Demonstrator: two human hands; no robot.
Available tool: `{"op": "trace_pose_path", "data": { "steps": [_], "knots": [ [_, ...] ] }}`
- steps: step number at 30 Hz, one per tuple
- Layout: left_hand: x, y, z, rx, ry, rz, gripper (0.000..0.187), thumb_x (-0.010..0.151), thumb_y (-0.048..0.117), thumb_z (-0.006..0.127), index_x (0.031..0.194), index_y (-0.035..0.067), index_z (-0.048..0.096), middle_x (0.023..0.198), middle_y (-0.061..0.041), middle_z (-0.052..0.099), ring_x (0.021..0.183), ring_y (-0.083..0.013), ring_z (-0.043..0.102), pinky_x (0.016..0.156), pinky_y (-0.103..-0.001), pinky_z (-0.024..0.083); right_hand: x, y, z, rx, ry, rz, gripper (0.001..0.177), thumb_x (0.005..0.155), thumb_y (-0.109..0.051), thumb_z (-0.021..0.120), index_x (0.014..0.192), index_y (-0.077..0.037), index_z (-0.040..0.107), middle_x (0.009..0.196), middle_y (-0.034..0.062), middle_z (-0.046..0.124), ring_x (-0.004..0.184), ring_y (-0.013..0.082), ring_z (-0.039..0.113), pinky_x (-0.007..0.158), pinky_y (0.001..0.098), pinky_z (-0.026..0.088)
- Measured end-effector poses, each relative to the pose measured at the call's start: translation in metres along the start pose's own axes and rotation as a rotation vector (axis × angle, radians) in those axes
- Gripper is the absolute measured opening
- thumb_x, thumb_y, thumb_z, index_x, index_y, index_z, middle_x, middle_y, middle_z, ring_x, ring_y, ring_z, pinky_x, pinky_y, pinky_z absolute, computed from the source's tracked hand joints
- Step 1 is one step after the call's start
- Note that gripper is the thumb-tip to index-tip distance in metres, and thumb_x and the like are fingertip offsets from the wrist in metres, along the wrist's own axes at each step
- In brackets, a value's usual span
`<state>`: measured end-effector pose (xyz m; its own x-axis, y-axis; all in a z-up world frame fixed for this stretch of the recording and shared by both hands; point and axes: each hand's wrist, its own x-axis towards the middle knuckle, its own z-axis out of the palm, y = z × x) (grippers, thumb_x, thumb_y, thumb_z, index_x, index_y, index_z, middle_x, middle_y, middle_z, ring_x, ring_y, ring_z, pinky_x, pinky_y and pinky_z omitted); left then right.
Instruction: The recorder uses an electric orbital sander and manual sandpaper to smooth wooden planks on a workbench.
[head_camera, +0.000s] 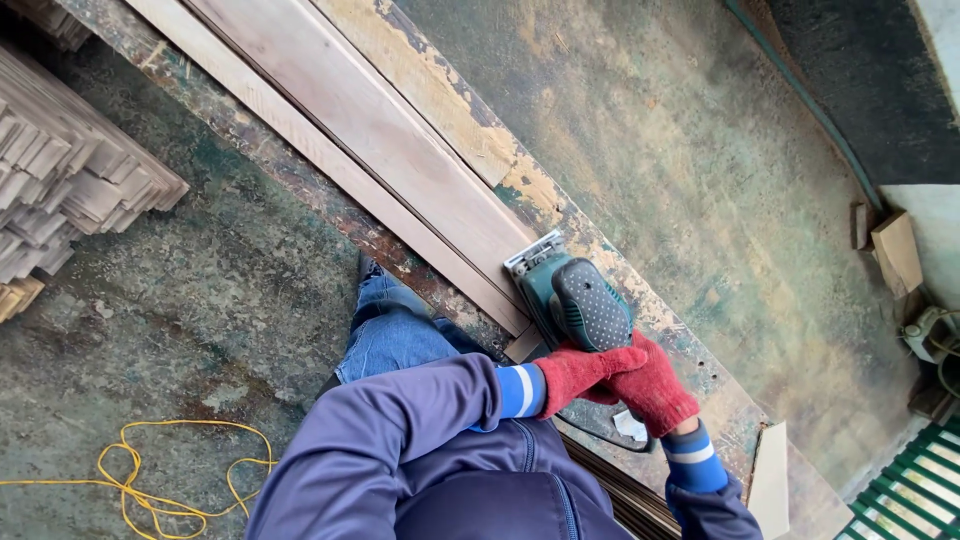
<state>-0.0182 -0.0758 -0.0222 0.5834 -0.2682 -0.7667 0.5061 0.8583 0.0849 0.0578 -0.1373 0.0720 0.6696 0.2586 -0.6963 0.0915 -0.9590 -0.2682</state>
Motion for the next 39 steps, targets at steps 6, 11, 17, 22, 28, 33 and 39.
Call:
{"op": "trace_pose_path", "data": {
  "steps": [6, 11, 17, 22, 28, 33, 39],
  "knots": [
    [-0.021, 0.031, -0.019, -0.126, 0.022, -0.087, 0.071, 0.067, 0.018, 0.103, 0.118, -0.012, 0.065, 0.098, -0.029, 0.070, 0.086, -0.0430, 0.075, 0.070, -0.059, 0.066, -0.007, -0.042, 0.008, -0.014, 0.012, -0.018, 0.053, 0.082, -0.033, 0.044, 0.116, -0.009, 0.076, 0.102, 0.0238, 0.076, 0.107, 0.0465, 0.070, 0.091, 0.0563, 0.057],
    [-0.032, 0.063, -0.041, -0.251, 0.109, -0.091, 0.068, 0.064, 0.011, 0.104, 0.116, -0.013, 0.067, 0.101, -0.034, 0.071, 0.090, -0.0457, 0.074, 0.074, -0.061, 0.065, -0.021, -0.133, 0.003, -0.164, 0.074, 0.116, 0.061, 0.088, -0.031, 0.039, 0.127, 0.001, 0.073, 0.102, 0.0261, 0.078, 0.113, 0.0439, 0.069, 0.099, 0.0459, 0.056],
    [-0.050, 0.119, -0.076, -0.088, 0.173, 0.160, 0.096, 0.058, 0.026, 0.106, 0.136, -0.004, 0.059, 0.122, -0.029, 0.065, 0.112, -0.0447, 0.069, 0.084, -0.059, 0.065, -0.004, -0.183, 0.002, -0.050, -0.019, -0.167, 0.052, 0.086, -0.026, 0.038, 0.117, -0.007, 0.075, 0.103, 0.0245, 0.076, 0.113, 0.0464, 0.068, 0.096, 0.0544, 0.056],
    [-0.054, 0.172, -0.111, -0.268, 0.250, 0.371, 0.090, 0.059, 0.016, 0.107, 0.133, -0.003, 0.060, 0.115, -0.030, 0.069, 0.097, -0.0480, 0.073, 0.072, -0.063, 0.067, -0.015, -0.257, 0.003, -0.091, -0.050, -0.191, 0.054, 0.094, -0.026, 0.041, 0.135, -0.006, 0.069, 0.121, 0.0217, 0.075, 0.125, 0.0393, 0.065, 0.107, 0.0449, 0.053],
    [-0.147, 0.239, -0.113, -0.109, 0.347, 0.392, 0.101, 0.057, 0.041, 0.101, 0.143, 0.007, 0.060, 0.129, -0.017, 0.070, 0.116, -0.0324, 0.070, 0.094, -0.042, 0.064, 0.021, -0.302, 0.033, -0.046, -0.070, -0.418, 0.054, 0.089, -0.033, 0.047, 0.137, -0.016, 0.065, 0.117, 0.0216, 0.074, 0.119, 0.0442, 0.066, 0.102, 0.0521, 0.055],
    [-0.175, 0.282, -0.139, -0.080, 0.354, 0.473, 0.087, 0.058, 0.042, 0.101, 0.131, 0.007, 0.069, 0.118, -0.018, 0.074, 0.107, -0.0339, 0.074, 0.088, -0.044, 0.065, 0.047, -0.353, 0.054, -0.049, -0.086, -0.469, 0.049, 0.091, -0.034, 0.042, 0.130, -0.013, 0.063, 0.118, 0.0241, 0.070, 0.118, 0.0469, 0.063, 0.102, 0.0547, 0.054],
    [-0.235, 0.322, -0.121, 0.151, 0.425, 0.505, 0.088, 0.068, 0.053, 0.086, 0.138, 0.003, 0.065, 0.133, -0.022, 0.070, 0.131, -0.0353, 0.063, 0.107, -0.043, 0.053, 0.084, -0.385, 0.073, -0.128, -0.058, -0.502, 0.047, 0.088, -0.047, 0.046, 0.121, -0.019, 0.066, 0.111, 0.0174, 0.073, 0.117, 0.0425, 0.066, 0.099, 0.0543, 0.055]
  ]
}}
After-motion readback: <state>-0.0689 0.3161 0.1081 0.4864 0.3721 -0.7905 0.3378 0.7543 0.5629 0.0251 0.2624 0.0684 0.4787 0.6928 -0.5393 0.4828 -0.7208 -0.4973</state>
